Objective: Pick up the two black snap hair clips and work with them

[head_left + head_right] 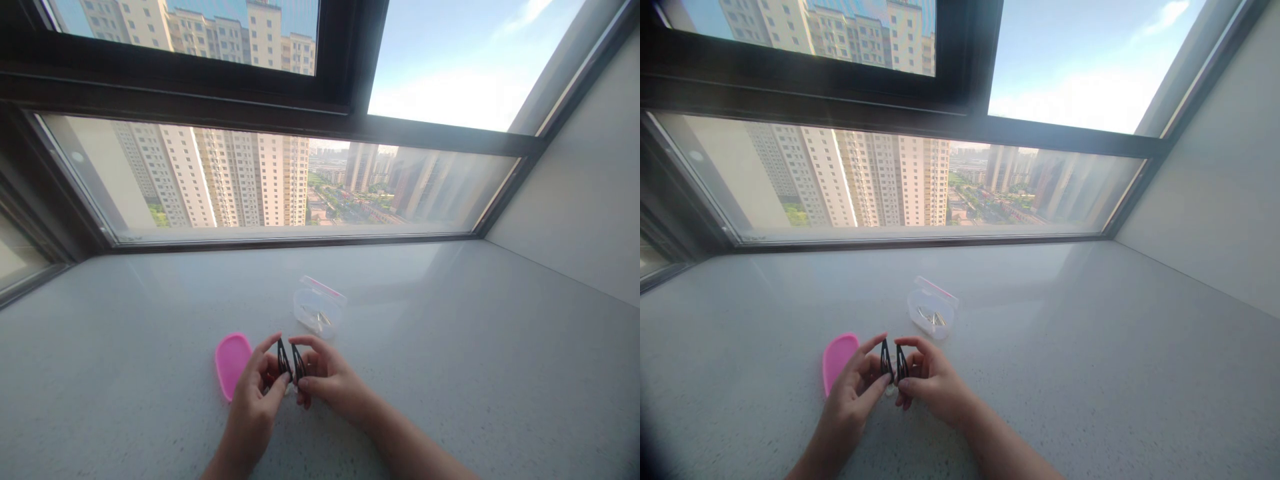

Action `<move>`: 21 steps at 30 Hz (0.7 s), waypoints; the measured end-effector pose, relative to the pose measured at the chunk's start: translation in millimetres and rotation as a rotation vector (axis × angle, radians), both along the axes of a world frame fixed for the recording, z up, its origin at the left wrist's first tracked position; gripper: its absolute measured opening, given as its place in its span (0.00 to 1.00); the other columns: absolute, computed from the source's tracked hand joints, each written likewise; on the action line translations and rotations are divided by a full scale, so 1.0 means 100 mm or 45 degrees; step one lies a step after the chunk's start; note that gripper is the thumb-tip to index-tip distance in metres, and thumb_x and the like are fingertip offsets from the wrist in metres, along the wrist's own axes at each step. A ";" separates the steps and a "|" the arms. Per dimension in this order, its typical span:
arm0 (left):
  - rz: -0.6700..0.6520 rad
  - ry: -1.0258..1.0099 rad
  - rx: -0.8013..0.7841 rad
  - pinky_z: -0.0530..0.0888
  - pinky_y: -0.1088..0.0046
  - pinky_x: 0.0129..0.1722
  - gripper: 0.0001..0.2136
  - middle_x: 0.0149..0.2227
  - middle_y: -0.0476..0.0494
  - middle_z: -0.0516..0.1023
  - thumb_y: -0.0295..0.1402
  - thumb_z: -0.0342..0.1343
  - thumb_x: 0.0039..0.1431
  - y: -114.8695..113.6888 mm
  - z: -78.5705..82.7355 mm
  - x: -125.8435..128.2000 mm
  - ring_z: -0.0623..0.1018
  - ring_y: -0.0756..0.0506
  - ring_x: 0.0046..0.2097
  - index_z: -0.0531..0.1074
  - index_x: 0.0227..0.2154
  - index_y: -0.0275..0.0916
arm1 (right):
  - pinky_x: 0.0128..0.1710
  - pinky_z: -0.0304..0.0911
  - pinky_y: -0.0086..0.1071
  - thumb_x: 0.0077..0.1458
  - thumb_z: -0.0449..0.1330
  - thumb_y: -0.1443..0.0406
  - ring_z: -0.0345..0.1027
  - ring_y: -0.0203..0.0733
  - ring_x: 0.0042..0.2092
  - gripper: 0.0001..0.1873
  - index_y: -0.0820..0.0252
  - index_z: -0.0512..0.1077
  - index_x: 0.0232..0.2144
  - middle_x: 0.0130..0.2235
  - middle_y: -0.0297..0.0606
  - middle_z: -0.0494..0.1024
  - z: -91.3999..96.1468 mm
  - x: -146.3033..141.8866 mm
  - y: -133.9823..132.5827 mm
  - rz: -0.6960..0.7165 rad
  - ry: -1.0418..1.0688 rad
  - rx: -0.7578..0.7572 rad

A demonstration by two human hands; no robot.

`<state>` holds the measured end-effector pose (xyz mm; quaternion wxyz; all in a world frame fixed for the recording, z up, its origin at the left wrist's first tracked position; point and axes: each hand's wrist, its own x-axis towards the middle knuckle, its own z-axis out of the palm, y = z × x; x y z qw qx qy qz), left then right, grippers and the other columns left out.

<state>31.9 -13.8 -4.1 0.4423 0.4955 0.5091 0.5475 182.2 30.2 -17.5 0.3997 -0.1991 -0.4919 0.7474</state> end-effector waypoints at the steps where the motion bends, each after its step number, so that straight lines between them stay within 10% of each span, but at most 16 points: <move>1: -0.001 0.007 0.001 0.68 0.73 0.31 0.24 0.26 0.54 0.65 0.31 0.54 0.54 0.00 -0.01 0.00 0.69 0.49 0.29 0.58 0.55 0.41 | 0.22 0.65 0.27 0.43 0.67 0.70 0.70 0.35 0.24 0.31 0.57 0.64 0.50 0.29 0.31 0.71 0.00 0.00 0.00 0.000 -0.002 0.000; 21: 0.021 -0.053 -0.022 0.68 0.73 0.31 0.25 0.25 0.53 0.68 0.32 0.56 0.53 -0.01 0.02 0.00 0.71 0.48 0.30 0.59 0.54 0.40 | 0.21 0.65 0.27 0.46 0.65 0.69 0.69 0.35 0.24 0.29 0.56 0.63 0.51 0.29 0.30 0.70 0.01 0.00 0.02 -0.018 -0.019 -0.002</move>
